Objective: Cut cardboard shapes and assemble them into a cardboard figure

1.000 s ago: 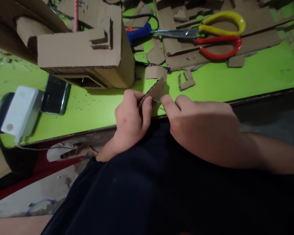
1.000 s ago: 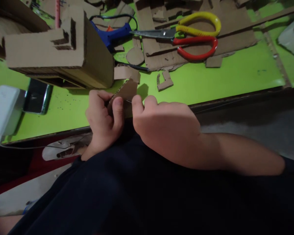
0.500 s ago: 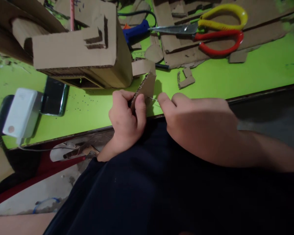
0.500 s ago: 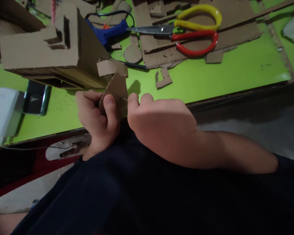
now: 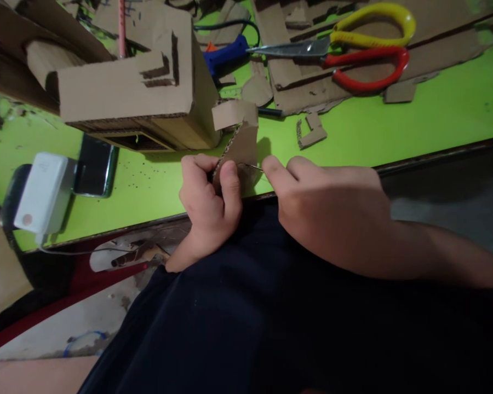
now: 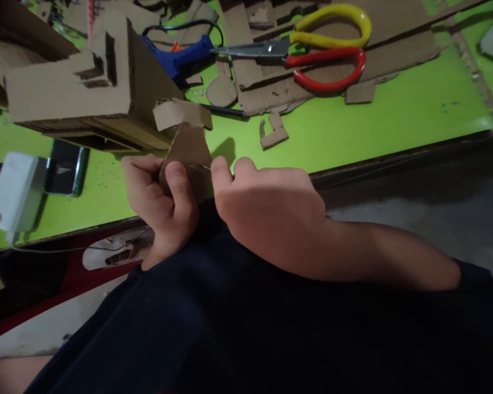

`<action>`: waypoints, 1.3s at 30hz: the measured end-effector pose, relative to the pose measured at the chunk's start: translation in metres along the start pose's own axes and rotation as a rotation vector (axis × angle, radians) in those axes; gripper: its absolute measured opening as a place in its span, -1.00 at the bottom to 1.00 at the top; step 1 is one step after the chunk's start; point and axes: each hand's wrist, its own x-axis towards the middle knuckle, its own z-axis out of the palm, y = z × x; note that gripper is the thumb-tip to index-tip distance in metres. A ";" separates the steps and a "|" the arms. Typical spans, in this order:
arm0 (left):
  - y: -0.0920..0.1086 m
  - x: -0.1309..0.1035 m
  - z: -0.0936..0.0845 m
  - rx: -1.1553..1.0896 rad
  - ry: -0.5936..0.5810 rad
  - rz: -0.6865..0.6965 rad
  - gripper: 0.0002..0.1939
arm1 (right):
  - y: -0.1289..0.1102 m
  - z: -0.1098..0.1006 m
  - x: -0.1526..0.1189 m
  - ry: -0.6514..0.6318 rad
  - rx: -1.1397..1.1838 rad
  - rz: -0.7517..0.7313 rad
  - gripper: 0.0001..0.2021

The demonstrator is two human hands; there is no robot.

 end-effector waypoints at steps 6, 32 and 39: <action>-0.003 -0.002 -0.001 -0.033 -0.015 0.006 -0.58 | -0.007 0.001 0.009 -0.067 0.049 -0.023 -0.44; -0.011 -0.003 0.002 0.090 -0.047 0.065 -0.61 | -0.003 0.015 0.001 -0.050 0.052 0.023 -0.43; -0.012 -0.005 -0.003 0.102 -0.074 0.077 -0.68 | -0.006 -0.002 0.019 -0.219 0.189 0.041 -0.42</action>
